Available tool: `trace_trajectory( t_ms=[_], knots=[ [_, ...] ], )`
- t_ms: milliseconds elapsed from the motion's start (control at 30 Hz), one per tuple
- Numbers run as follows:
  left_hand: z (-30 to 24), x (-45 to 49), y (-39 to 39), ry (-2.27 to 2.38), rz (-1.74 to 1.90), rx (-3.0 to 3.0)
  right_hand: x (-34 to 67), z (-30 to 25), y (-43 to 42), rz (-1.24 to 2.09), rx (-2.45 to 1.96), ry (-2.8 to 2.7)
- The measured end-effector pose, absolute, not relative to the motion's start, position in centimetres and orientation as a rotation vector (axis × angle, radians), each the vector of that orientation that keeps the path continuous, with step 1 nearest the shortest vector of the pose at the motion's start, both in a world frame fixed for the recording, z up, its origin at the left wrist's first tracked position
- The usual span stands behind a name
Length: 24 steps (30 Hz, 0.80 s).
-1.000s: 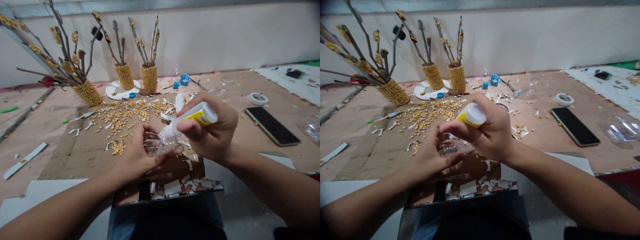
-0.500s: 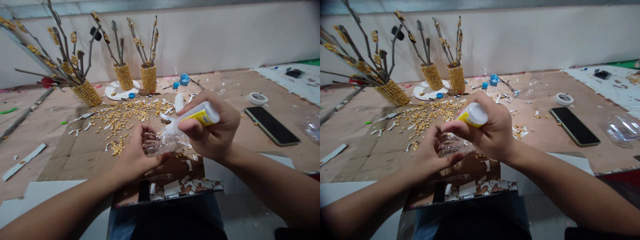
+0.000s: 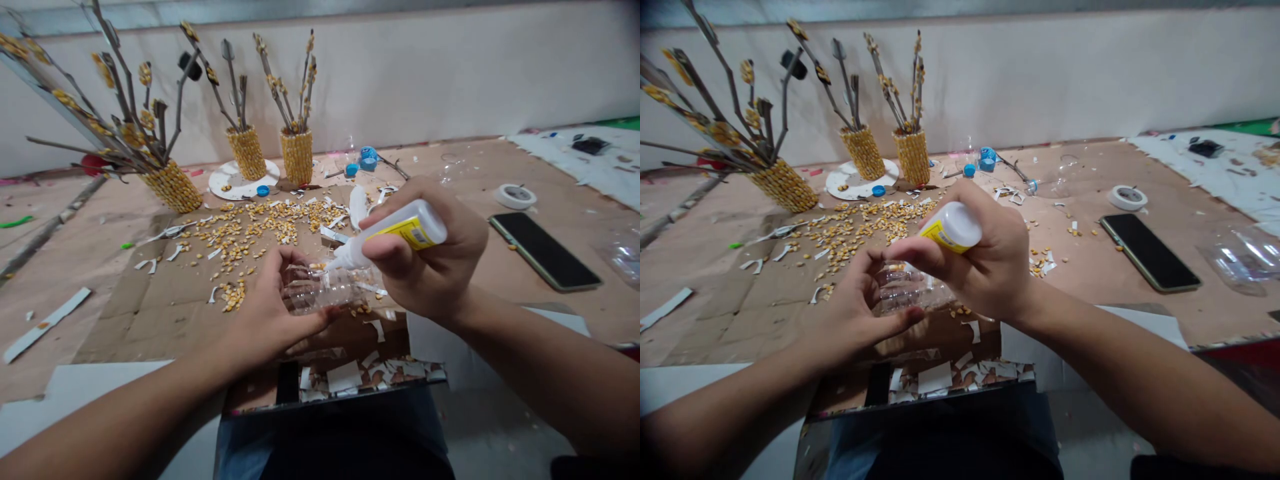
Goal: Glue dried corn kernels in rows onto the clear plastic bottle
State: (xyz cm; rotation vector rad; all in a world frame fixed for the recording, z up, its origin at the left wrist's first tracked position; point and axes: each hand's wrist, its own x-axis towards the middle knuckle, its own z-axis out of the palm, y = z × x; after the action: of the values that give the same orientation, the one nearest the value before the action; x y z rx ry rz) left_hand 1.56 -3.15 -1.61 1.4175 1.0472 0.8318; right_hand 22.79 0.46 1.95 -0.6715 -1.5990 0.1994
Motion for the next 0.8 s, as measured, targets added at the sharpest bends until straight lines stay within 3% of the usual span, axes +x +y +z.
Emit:
trace_trajectory(
  t_ms=[800],
  knots=[
    [-1.49,1.38,-3.27,1.013,0.880,1.351,23.40,1.67,0.58,0.153,-0.683,-1.583]
  ],
)
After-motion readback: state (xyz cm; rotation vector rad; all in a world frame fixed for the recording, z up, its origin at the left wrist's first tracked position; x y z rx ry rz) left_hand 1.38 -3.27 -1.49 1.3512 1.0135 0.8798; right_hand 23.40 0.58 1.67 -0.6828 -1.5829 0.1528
